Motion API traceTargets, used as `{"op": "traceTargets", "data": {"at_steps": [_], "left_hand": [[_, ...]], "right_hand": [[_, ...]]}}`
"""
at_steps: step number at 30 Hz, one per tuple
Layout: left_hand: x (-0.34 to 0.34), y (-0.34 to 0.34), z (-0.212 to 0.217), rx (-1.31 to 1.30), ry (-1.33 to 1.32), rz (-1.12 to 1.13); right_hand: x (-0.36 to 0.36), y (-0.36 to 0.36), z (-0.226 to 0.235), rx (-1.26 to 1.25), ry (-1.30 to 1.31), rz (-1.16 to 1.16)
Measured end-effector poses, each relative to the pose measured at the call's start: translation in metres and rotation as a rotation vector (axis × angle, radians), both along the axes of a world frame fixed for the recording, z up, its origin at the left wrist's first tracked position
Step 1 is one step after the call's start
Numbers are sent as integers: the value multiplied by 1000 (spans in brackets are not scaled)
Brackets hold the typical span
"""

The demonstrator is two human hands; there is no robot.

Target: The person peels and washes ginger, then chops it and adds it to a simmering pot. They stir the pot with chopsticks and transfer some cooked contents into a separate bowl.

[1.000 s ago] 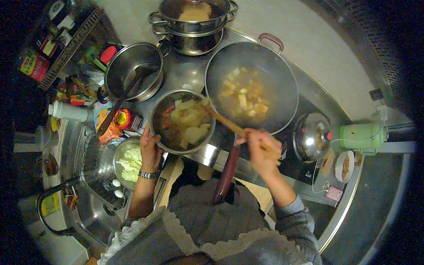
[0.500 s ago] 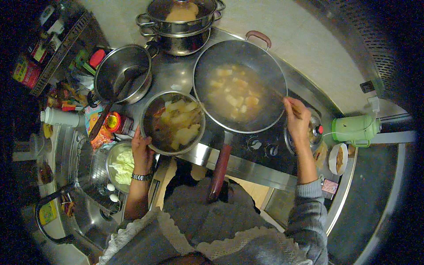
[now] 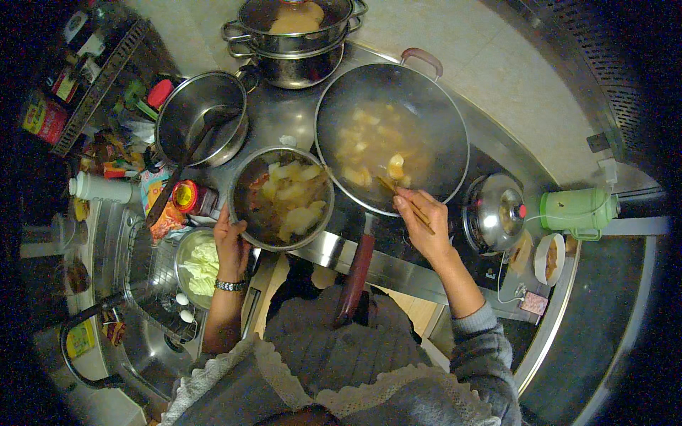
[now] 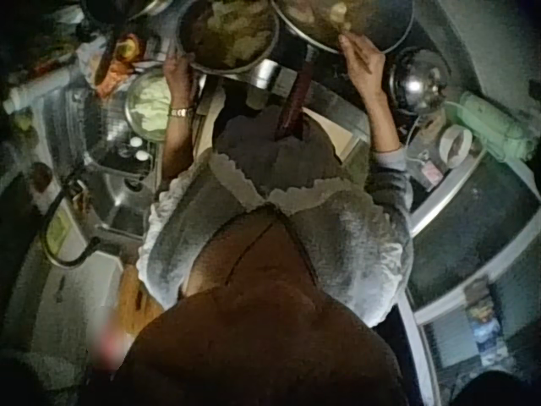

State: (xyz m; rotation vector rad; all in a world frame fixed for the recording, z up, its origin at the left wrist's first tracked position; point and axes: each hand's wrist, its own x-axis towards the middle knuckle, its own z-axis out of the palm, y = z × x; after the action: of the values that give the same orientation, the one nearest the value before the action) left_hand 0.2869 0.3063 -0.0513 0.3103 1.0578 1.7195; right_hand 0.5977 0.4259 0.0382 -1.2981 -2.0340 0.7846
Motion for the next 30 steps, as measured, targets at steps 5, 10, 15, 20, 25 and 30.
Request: {"op": "traceTargets", "data": {"at_steps": [5,10,15,20,25,30], "left_hand": [[1,-2,3,-14,12,-10],[0,-4,2,-1,11,-52],[0,-5,-1,-7,23,-52],[5,-6,2,-33,34,-31],[9,-3,7,3,1,-18],[11,-3,9,-47,14,15]], "right_hand": [[-3,-11,0,-10,0,34],[-4,-21,-6,-174,239,-46],[-7,-35,-6,-365,537,-253],[-18,-55,11,-240,529,-267],[-34,-70,27,90,94,183],[0,-33,40,176,54,-115]]}}
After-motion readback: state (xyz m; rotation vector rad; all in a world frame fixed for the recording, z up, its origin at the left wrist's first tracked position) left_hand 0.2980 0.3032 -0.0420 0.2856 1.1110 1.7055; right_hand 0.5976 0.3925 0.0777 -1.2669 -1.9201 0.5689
